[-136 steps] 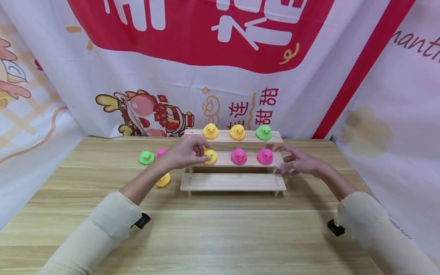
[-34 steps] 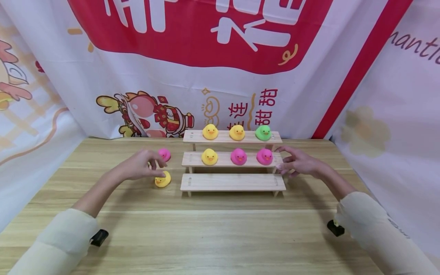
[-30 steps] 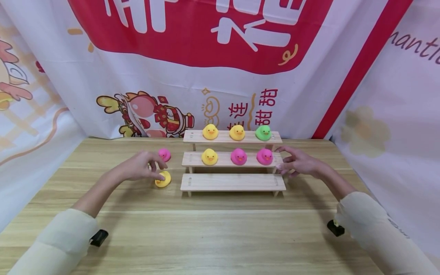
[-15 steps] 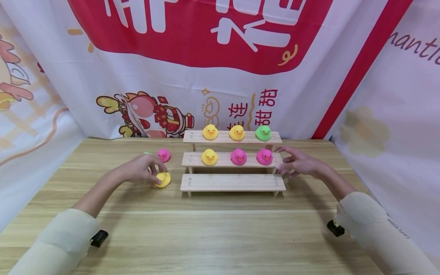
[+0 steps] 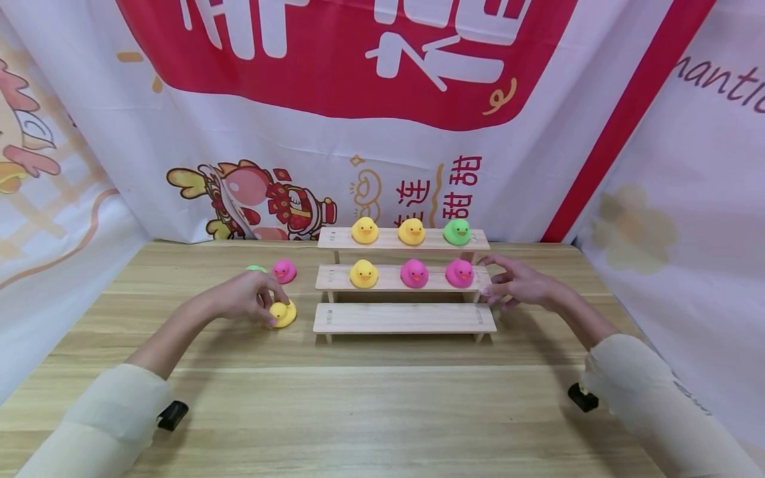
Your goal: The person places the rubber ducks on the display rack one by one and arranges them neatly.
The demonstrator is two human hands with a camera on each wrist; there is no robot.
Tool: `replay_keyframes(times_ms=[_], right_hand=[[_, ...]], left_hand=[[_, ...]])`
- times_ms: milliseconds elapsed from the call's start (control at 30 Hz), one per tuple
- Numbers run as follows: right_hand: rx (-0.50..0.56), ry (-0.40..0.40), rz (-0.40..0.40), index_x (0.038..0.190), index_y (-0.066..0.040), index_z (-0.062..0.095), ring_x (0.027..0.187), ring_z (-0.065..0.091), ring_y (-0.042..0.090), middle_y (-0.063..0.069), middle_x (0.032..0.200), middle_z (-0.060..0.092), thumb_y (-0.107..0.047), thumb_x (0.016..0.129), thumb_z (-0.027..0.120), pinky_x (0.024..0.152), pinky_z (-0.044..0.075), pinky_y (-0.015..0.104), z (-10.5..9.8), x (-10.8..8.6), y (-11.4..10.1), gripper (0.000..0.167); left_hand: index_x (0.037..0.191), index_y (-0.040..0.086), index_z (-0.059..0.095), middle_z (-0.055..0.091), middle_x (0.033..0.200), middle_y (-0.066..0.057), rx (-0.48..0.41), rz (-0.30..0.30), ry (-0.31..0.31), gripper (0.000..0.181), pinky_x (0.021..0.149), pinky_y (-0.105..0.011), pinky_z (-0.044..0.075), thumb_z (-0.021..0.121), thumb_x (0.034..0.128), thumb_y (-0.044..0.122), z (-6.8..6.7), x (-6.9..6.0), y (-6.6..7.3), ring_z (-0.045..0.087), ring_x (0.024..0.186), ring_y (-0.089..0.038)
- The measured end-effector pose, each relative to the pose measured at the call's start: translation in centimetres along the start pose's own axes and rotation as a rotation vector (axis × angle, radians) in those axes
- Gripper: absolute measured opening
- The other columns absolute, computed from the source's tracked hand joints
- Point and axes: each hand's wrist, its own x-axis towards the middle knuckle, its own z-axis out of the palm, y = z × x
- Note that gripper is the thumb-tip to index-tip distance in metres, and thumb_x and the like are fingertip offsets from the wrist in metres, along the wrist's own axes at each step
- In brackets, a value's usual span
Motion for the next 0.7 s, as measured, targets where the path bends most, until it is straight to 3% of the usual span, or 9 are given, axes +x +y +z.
replay_keyframes(times_ms=[367, 700], right_hand=[[0.005, -0.004, 0.003, 0.150, -0.002, 0.031, 0.096, 0.071, 0.028, 0.019, 0.110, 0.070, -0.013, 0.101, 0.066, 0.081, 0.061, 0.050, 0.0, 0.1, 0.1, 0.061], [0.005, -0.006, 0.002, 0.150, -0.002, 0.031, 0.098, 0.071, 0.031, 0.020, 0.112, 0.070, -0.013, 0.102, 0.066, 0.082, 0.061, 0.052, -0.1, 0.2, 0.2, 0.061]], left_hand=[[0.111, -0.002, 0.076, 0.071, 0.105, -0.010, 0.008, 0.031, 0.084, 0.031, 0.073, -0.028, 0.057, 0.086, 0.0834, 0.007, 0.1, -0.2, 0.7, 0.063, 0.082, -0.015], [0.106, 0.000, 0.073, 0.070, 0.091, -0.003, -0.018, 0.092, 0.209, 0.030, 0.072, -0.029, 0.059, 0.087, 0.0817, 0.009, 0.2, -0.3, 1.2, 0.063, 0.080, -0.017]])
